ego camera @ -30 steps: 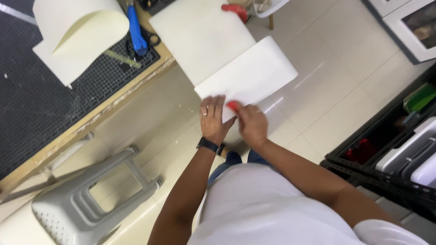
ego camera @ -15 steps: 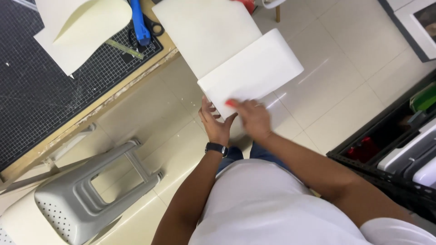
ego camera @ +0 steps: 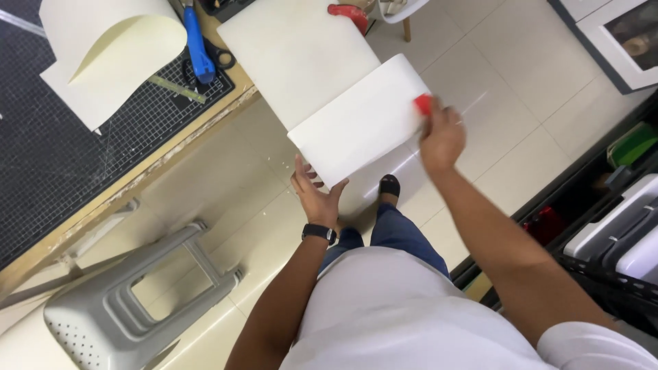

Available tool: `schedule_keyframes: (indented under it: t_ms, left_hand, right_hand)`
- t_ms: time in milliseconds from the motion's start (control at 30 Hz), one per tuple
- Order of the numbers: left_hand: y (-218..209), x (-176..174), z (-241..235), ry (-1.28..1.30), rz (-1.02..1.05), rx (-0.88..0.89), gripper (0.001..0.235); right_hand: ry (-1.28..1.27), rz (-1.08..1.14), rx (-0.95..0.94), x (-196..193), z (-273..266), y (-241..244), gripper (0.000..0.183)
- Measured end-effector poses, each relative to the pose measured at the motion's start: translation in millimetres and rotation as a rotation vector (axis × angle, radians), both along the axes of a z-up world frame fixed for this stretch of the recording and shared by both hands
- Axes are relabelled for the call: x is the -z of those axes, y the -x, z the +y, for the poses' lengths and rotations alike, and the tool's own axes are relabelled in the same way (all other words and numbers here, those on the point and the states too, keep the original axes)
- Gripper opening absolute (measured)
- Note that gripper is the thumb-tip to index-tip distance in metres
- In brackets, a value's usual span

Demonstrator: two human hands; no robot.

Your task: Applying a white adhesive vinyl sheet to a board using a squeegee and a roller to ensure a smooth finish.

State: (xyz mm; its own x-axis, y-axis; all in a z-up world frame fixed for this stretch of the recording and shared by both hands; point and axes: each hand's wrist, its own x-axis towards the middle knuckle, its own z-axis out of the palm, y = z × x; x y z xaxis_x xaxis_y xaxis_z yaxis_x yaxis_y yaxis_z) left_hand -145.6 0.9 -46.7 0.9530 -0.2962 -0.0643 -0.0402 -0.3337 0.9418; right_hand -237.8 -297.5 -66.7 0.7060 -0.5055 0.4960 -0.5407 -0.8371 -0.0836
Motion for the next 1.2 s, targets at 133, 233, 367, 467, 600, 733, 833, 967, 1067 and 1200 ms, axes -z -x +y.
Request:
schedule_keyframes:
  t_ms: [133,233,367,467,600,733,833,967,1067,1200]
  left_hand:
    - [-2.9,0.5,-4.1,0.037,-0.018,0.021,0.120]
    - [1.4,2.8,0.7,-0.048,-0.009,-0.001,0.122]
    - [-4.9,-4.1,-8.9,-0.001,0.001,0.003,0.123]
    - [2.9,-10.2,-0.2,-0.029,0.010,0.000,0.121]
    - [4.2,-5.0,0.3,-0.069,0.027,-0.020,0.122]
    - [1.4,-0.6,-6.3,-0.092,-0.033,-0.006,0.125]
    - [1.7,-4.9,-9.7,-0.147,-0.035,-0.035,0.124]
    - [6.6,-6.2,-6.6,-0.412,-0.373,0.055,0.113]
    - [-8.1,-21.0,-22.7,-0.514,-0.587,0.297,0.089]
    - [-18.1,-22.3,-51.8,-0.490,-0.728,0.621,0.047]
  right_hand:
    - [-0.300,-0.065,0.050,25.9,68.4,-15.6,0.020]
    - [-0.223,0.079,-0.369,-2.6,162.5,-17.2,0.056]
    - [-0.066,0.103,-0.269,19.6,53.6,-7.6,0.055]
    - [-0.037,0.008,-0.025,7.5,21.7,-6.6,0.042]
    - [-0.221,0.042,-0.297,4.9,144.2,-25.3,0.032]
    - [-0.062,0.059,-0.507,44.7,98.9,-8.8,0.039]
    - [0.049,0.063,-0.205,85.4,-26.4,-7.2,0.032]
    - [-0.344,-0.066,0.058,0.8,-68.8,10.4,0.047]
    - [-0.897,-0.073,0.019,-32.4,-58.3,-3.7,0.048]
    - [-1.223,0.116,-0.001,-16.6,-45.1,-4.5,0.051]
